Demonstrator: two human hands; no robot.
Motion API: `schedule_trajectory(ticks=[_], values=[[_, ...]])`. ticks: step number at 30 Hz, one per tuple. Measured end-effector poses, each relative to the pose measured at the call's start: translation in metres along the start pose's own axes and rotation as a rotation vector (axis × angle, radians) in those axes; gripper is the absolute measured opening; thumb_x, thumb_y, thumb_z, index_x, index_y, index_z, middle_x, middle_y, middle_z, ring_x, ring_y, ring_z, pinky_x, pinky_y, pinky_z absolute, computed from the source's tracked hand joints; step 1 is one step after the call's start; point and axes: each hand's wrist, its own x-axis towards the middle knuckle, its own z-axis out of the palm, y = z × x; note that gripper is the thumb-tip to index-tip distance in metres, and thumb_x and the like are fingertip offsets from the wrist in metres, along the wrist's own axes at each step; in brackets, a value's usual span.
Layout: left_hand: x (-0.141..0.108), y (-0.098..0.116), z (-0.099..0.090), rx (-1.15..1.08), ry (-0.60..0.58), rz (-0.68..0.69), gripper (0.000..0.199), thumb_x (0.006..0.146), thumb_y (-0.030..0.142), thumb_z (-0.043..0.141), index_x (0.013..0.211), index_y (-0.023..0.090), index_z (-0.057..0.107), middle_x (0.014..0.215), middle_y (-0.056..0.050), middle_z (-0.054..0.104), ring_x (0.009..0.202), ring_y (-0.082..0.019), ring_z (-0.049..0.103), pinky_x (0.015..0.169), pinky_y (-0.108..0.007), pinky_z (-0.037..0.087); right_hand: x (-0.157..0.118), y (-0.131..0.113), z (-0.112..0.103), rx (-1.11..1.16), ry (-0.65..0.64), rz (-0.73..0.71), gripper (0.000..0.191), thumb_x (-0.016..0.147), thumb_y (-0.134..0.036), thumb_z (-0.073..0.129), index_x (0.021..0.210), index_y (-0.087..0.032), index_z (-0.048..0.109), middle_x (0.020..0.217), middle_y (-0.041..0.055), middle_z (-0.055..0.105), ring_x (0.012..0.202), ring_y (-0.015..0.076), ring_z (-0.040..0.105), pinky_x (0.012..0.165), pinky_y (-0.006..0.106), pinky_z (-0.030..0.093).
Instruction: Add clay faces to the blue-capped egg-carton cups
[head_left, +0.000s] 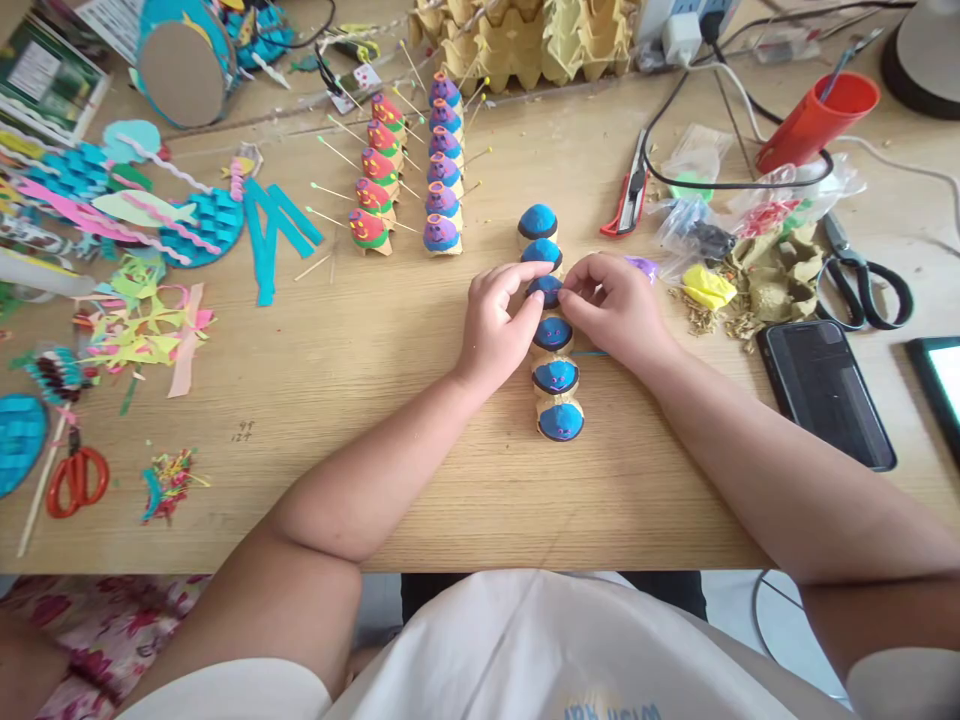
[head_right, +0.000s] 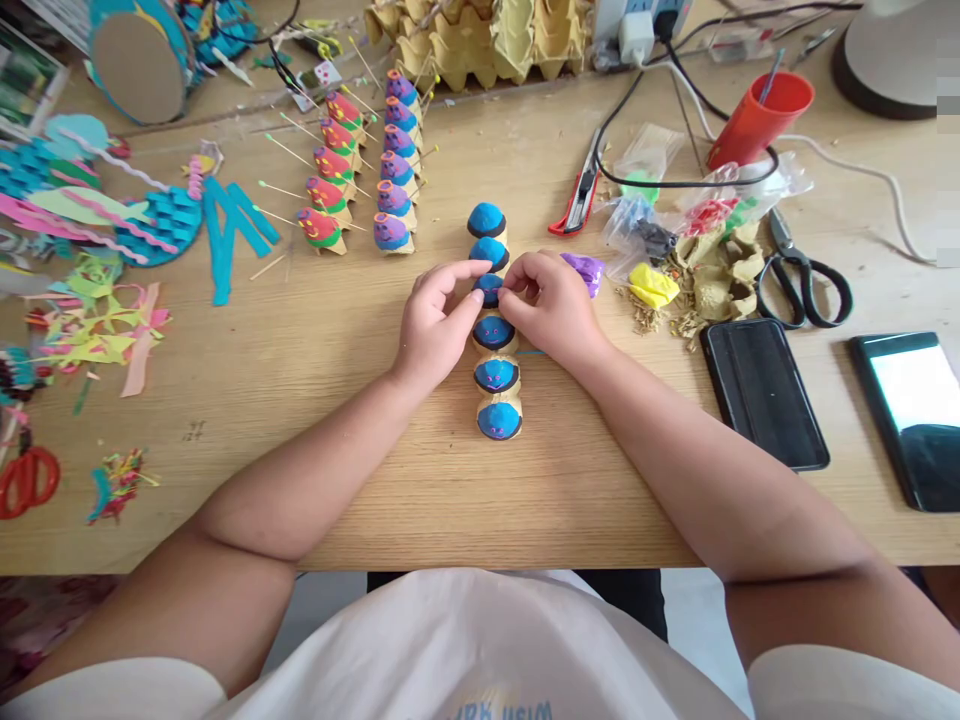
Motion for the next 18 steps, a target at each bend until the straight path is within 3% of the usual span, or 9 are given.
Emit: schedule_trajectory(ticks=[18], values=[[-0.0004,0.0006,0.0028,-0.044,0.005,-0.026,0.029,0.094,0.017,0.07,0.121,0.026,0.074,0.126,-0.004,0.081,0.125,-0.024,0.072,0.12,-0.042,0.05,0.0,-0.0001,0.0012,-0.009,-0.02,0.017,0.015,0.079,-0.015,0.071,0.074,-0.023,0.058,0.074,0.0012,0.06,0.076,0.0189,0.055,0.071,0.035,0.043]])
